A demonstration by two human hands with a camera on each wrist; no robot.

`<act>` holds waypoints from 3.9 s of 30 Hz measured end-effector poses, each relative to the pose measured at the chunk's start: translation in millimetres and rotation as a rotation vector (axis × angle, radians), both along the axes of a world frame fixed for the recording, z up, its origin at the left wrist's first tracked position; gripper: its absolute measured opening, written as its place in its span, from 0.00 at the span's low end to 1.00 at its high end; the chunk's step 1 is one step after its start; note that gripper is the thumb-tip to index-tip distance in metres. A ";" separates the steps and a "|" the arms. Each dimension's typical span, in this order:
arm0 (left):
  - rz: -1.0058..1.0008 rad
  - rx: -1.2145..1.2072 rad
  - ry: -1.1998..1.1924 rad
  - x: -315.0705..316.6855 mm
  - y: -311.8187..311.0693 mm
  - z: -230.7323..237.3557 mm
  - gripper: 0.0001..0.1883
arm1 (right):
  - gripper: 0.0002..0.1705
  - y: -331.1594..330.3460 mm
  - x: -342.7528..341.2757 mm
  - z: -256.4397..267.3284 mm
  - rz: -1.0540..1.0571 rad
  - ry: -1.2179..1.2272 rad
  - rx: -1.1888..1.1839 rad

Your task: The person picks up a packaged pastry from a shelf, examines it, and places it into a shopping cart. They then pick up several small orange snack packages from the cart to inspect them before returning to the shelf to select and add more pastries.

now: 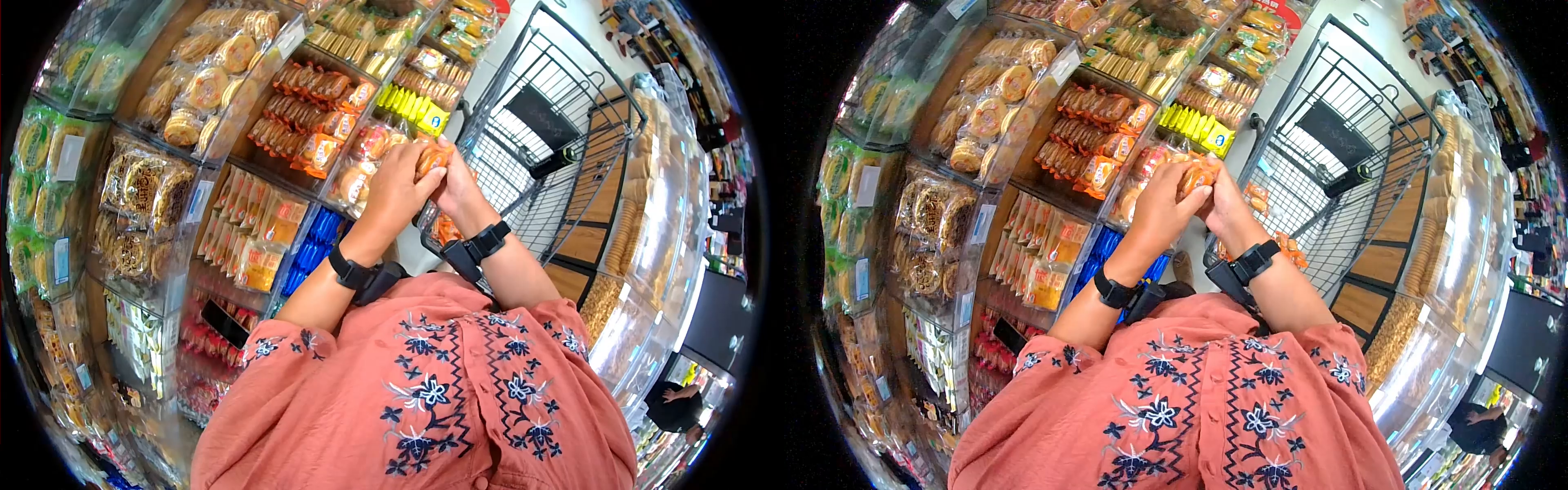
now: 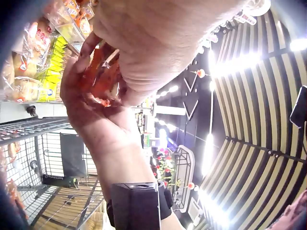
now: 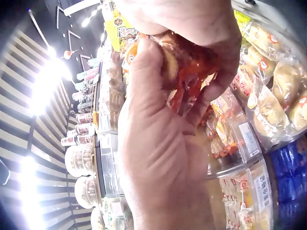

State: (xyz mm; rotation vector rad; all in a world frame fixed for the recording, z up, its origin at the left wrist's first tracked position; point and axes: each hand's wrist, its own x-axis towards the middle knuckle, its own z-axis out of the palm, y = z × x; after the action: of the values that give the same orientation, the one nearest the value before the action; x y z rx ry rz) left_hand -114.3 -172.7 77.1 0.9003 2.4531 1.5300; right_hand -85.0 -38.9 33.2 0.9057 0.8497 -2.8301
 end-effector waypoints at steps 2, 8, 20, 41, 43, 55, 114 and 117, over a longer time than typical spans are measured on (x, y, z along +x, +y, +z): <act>-0.004 0.069 -0.104 -5.2 -2.1 -4.1 0.20 | 0.25 2.8 -2.4 4.3 0.007 -0.004 -0.009; 0.087 0.433 -0.481 -97.8 -29.9 -18.9 0.16 | 0.28 7.1 -11.0 7.2 0.043 -0.037 0.042; 0.265 -0.301 0.032 -218.3 -28.0 -103.4 0.17 | 0.27 9.2 -8.8 -5.8 0.014 -0.041 0.002; 0.334 -0.342 -0.007 -214.2 -17.7 -128.6 0.12 | 0.27 6.1 -8.2 -8.0 0.001 -0.066 -0.015; 0.340 -0.341 0.036 -213.7 -16.4 -132.0 0.12 | 0.27 4.8 -8.5 -7.9 -0.003 -0.068 -0.018; 0.239 -0.414 0.130 -208.4 -26.6 -121.1 0.14 | 0.28 10.0 3.9 -10.3 0.027 -0.005 -0.014; 0.102 -0.590 0.180 -163.5 -18.6 -109.6 0.32 | 0.28 1.6 -1.1 -16.9 0.004 -0.058 -0.015; 0.117 -0.552 0.155 -161.6 -19.5 -92.1 0.31 | 0.27 2.9 -0.8 -21.3 -0.010 -0.039 -0.039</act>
State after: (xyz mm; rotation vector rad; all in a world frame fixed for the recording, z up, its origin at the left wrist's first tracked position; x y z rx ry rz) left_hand -275.9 -192.2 -15.0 0.7965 2.8521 0.7446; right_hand -85.7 -36.1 11.9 0.9594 0.7844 -2.8173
